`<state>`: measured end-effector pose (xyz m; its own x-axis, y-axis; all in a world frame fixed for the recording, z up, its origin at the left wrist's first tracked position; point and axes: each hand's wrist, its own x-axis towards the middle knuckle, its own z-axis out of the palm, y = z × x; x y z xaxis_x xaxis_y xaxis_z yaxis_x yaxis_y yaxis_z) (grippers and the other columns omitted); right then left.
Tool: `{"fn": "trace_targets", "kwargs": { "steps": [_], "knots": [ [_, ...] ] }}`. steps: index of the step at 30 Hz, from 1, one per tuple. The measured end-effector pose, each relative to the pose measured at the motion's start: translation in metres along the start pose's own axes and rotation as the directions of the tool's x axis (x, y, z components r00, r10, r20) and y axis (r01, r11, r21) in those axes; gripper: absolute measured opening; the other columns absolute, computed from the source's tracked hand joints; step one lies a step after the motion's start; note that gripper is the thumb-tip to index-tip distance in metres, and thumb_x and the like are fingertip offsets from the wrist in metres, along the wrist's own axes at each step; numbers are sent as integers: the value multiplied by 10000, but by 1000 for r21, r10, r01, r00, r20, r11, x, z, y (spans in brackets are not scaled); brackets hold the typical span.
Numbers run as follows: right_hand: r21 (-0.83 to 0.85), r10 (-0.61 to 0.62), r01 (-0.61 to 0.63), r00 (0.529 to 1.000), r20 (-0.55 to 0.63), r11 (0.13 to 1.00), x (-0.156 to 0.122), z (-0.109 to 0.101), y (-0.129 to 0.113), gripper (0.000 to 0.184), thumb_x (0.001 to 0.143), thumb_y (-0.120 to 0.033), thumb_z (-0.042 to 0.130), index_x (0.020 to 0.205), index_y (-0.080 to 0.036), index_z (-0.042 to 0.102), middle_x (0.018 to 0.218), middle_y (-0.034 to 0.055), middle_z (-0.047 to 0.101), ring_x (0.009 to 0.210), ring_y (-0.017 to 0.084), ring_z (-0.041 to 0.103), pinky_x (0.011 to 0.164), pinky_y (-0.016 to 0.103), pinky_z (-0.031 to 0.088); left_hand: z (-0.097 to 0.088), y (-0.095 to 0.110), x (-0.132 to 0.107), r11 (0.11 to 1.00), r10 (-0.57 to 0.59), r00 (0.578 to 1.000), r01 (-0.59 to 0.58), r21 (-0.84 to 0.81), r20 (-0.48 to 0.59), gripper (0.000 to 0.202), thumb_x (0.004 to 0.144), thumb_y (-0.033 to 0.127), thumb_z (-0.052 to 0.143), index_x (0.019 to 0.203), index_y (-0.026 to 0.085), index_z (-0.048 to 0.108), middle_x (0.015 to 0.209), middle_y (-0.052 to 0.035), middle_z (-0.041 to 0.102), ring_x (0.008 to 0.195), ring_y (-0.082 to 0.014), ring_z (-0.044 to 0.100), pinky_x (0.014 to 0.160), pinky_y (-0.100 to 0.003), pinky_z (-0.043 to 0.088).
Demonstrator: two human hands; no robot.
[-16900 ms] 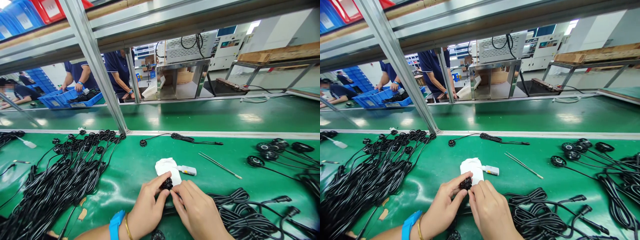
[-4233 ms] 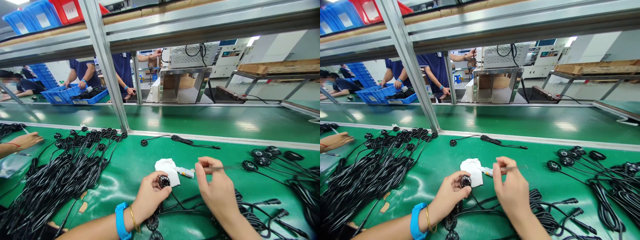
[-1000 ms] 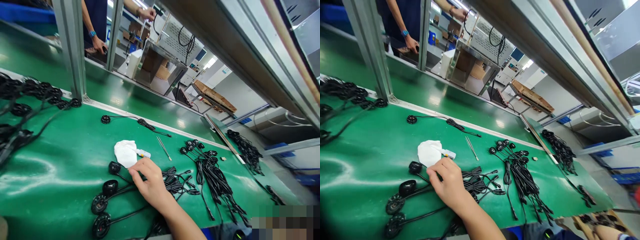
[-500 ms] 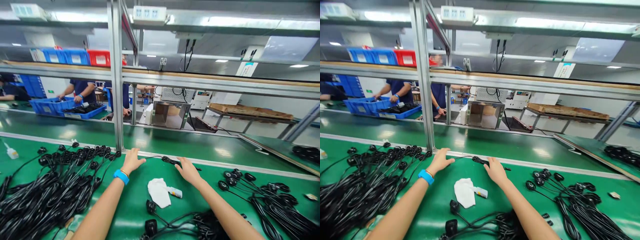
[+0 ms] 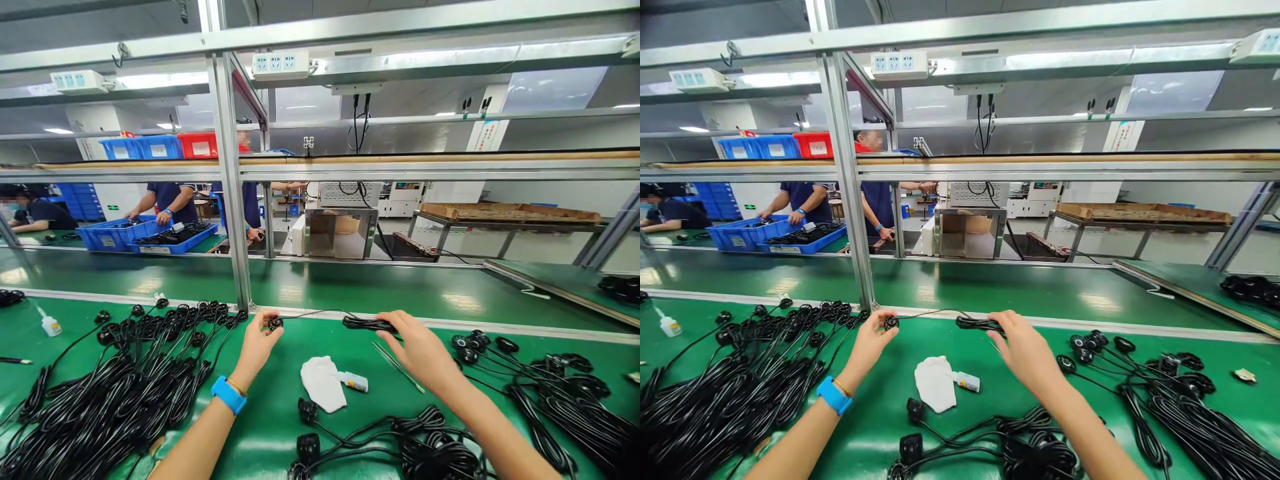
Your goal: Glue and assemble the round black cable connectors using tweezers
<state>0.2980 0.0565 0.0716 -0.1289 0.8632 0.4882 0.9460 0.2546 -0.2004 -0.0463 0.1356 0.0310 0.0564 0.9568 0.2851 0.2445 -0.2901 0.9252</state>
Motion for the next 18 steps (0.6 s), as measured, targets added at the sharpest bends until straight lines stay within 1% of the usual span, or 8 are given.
{"fn": "trace_targets", "kwargs": {
  "steps": [2, 4, 6, 8, 10, 13, 16, 18],
  "knots": [
    [29, -10, 9, 999, 39, 1000, -34, -29, 11, 313, 985, -420, 445, 1189, -236, 595, 1193, 95, 626, 1076, 277, 599, 907, 417, 504, 0, 13, -16, 996, -3, 993, 13, -83, 120, 401, 787, 285, 687, 1166, 170, 623, 1227, -122, 650, 1085, -246, 621, 916, -355, 501],
    [103, 19, -38, 983, 182, 994, -68, -48, 23, 297, 955, -458, 498, 1139, -270, 637, 1143, 67, 658, 1035, 269, 627, 900, 389, 514, 3, 24, -30, 986, -7, 963, 52, -160, 270, 431, 758, 285, 735, 1165, 174, 651, 1184, -118, 678, 1074, -248, 632, 930, -362, 498],
    [165, 55, -127, 922, 384, 978, -95, -54, 30, 226, 898, -394, 579, 1077, -289, 670, 1102, 38, 676, 1026, 256, 637, 905, 357, 513, 8, 32, -41, 970, -4, 917, 100, -220, 399, 456, 730, 270, 776, 1160, 176, 657, 1152, -119, 700, 1092, -256, 635, 931, -365, 502],
    [179, 78, -195, 855, 513, 964, -107, -51, 29, 186, 841, -322, 636, 1017, -287, 686, 1077, 25, 681, 1026, 251, 637, 905, 341, 510, 15, 37, -51, 955, -7, 869, 153, -254, 495, 434, 718, 249, 798, 1124, 171, 665, 1135, -125, 708, 1084, -258, 639, 907, -362, 508],
    [195, 87, -212, 859, 505, 958, -105, -41, 17, 169, 858, -345, 638, 1007, -278, 683, 1088, 35, 676, 1034, 257, 634, 914, 356, 507, 22, 39, -58, 929, -21, 825, 225, -293, 564, 379, 714, 229, 811, 1064, 161, 683, 1146, -127, 699, 1043, -243, 643, 890, -354, 502],
    [328, 31, -155, 935, 354, 932, -80, -22, -18, 260, 945, -462, 571, 1108, -275, 650, 1171, 60, 653, 1096, 266, 611, 973, 406, 481, 28, 41, -66, 861, -47, 793, 340, -377, 608, 396, 686, 200, 842, 1051, 154, 696, 1150, -115, 686, 1012, -219, 637, 898, -340, 483],
    [505, -89, -70, 955, 284, 860, -54, 2, -64, 295, 969, -411, 583, 1224, -265, 596, 1219, 71, 643, 1116, 250, 608, 965, 386, 491, 29, 41, -70, 815, -53, 826, 360, -453, 562, 455, 668, 184, 863, 1088, 161, 690, 1133, -101, 686, 1022, -210, 627, 899, -323, 473],
    [597, -185, -3, 950, 252, 802, -46, 19, -89, 222, 982, -351, 576, 1179, -254, 608, 1132, 49, 675, 1014, 219, 646, 891, 333, 521, 28, 41, -72, 797, -48, 853, 347, -495, 520, 462, 685, 190, 860, 1110, 170, 681, 1132, -96, 690, 1040, -209, 622, 916, -319, 464]
  ]
}}
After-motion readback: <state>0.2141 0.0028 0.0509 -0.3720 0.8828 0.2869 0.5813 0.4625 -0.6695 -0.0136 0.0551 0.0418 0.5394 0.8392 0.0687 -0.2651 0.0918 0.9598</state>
